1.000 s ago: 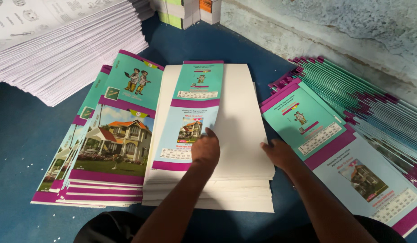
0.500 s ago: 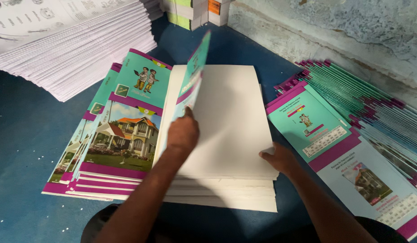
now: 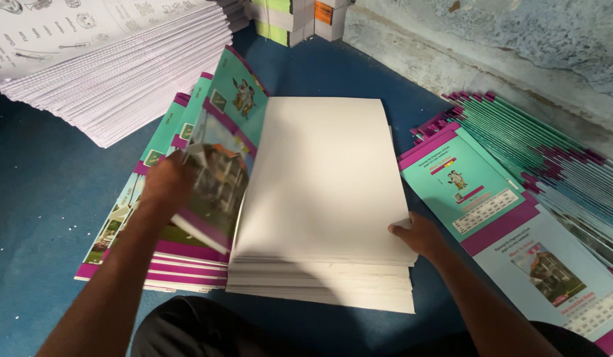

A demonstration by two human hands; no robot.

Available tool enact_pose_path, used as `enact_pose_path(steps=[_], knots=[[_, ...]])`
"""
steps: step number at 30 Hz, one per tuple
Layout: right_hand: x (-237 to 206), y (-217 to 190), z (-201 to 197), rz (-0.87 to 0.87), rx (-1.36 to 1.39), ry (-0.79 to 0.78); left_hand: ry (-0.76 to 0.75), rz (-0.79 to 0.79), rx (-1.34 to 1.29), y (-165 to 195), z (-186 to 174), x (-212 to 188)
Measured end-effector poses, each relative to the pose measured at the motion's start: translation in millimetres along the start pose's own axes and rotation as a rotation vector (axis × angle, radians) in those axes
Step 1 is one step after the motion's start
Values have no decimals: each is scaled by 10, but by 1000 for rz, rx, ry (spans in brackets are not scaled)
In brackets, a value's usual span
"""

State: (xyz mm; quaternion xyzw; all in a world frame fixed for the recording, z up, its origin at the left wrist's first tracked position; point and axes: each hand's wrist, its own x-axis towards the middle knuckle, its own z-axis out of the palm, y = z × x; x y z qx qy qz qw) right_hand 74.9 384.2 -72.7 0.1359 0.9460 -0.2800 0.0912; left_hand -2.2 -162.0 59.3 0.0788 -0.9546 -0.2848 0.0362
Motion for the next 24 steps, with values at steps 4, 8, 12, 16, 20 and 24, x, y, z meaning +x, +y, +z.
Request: enact_pose_path(steps=[4,8,12,16,20,24], knots=[[7,18,-7,17,2,5,-16,-89,18,-294,-94,-17],[25,82,-2,17,18,3,74,-6,20,-662,-63,-53],[41,129,-12,25,3,21,7,-35,39,-933,5,-60],[30,132,-26,30,76,-25,-28,-131,99,-1023,59,-116],[-29,66,-23,80,109,-2,-56,-225,167,-995,58,-200],[-75,-3,-7,55,85,80,-80,-356,244,-997,25,-257]])
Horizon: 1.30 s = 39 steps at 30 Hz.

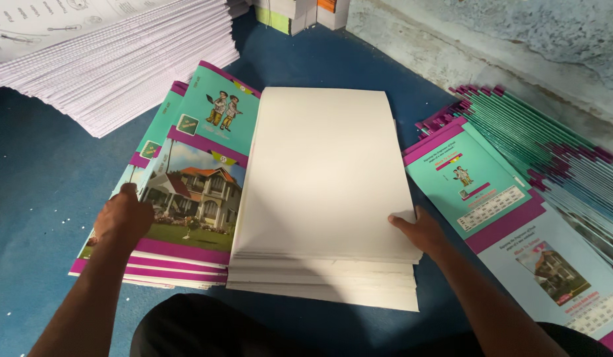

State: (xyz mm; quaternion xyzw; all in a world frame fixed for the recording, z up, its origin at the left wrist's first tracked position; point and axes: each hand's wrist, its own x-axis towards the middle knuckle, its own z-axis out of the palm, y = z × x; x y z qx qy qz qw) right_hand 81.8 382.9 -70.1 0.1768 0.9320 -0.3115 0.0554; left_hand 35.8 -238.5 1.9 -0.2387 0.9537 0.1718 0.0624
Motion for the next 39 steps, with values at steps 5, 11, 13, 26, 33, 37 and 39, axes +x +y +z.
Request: enact_pose_path(steps=[5,11,13,26,33,37,39], knots=[[-29,-13,27,11,26,-11,240,116,462,69,208,-82],[29,95,70,-124,-115,83,-105,377,182,615,761,-457],[51,119,76,-169,-149,129,-211,433,79,797,866,-595],[-59,-206,-277,-170,-5,183,-211,361,-117,1142,1072,-809],[-168,-507,-592,205,629,-6,-249,239,-309,1140,1007,-770],[-222,-618,-754,233,661,-50,-257,88,-458,1113,926,-747],[-218,-609,-790,276,722,-79,-280,64,-588,1099,943,-708]])
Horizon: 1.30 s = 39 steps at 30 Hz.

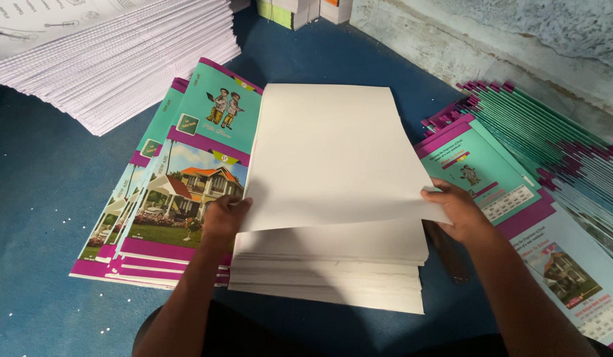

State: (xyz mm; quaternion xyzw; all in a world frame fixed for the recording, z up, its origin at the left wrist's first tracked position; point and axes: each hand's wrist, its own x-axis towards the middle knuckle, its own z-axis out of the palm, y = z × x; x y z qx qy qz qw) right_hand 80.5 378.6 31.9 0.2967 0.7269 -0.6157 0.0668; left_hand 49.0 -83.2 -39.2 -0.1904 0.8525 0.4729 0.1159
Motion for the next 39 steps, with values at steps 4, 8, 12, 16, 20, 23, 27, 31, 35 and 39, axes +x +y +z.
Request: enact_pose_path(steps=[4,8,12,16,20,23,27,31,35,39], knots=[[94,67,-65,-33,-44,-63,-115,82,-271,-84,13,125],[212,154,-124,-155,-469,33,-287,8,-415,-144,92,115],[220,216,-166,-195,-801,48,-237,143,-107,-119,210,31],[135,132,-147,-356,-758,38,-190,224,114,-113,220,-22],[-63,-23,-32,-362,-724,20,-160,233,176,-72,235,-72],[-196,-144,84,-323,-623,-26,-204,166,266,9,265,-106],[-250,-195,194,-306,-562,-93,-185,247,444,151,359,-189],[-200,-123,260,-514,-628,-88,-218,271,524,294,362,-294],[-243,-82,363,-738,-425,-224,-251,277,605,401,347,-436],[-400,-137,538,-695,-894,-20,-268,257,630,463,359,-463]])
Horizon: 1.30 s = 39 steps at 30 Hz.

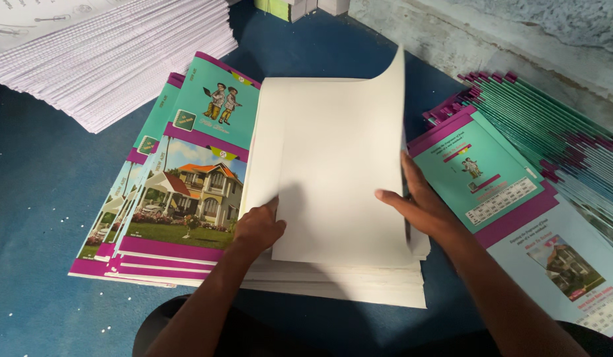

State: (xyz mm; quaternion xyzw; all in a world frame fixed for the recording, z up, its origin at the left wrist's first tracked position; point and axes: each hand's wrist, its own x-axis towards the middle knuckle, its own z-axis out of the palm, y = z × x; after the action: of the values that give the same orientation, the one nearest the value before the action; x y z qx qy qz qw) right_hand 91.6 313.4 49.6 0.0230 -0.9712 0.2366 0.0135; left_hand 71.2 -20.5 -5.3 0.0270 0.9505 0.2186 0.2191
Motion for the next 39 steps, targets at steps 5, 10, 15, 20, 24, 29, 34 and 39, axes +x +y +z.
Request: enact_pose_path(steps=[5,10,15,20,24,29,34,39], knots=[[-50,-156,85,55,216,-40,6,20,10,-50,97,95],[24,-84,305,-157,110,-5,121,139,143,-87,276,411],[22,-118,471,-352,17,105,205,244,-272,-65,462,710],[22,-390,566,-380,-62,134,19,31,-793,40,372,794],[16,-612,672,-472,-186,170,-53,-143,-1030,176,193,738],[50,-789,816,-542,-307,180,-62,-114,-1123,210,205,756],[190,-737,815,-485,-236,147,-106,-69,-1354,105,308,949],[516,-477,677,-369,-40,287,-167,-193,-1286,35,290,1026]])
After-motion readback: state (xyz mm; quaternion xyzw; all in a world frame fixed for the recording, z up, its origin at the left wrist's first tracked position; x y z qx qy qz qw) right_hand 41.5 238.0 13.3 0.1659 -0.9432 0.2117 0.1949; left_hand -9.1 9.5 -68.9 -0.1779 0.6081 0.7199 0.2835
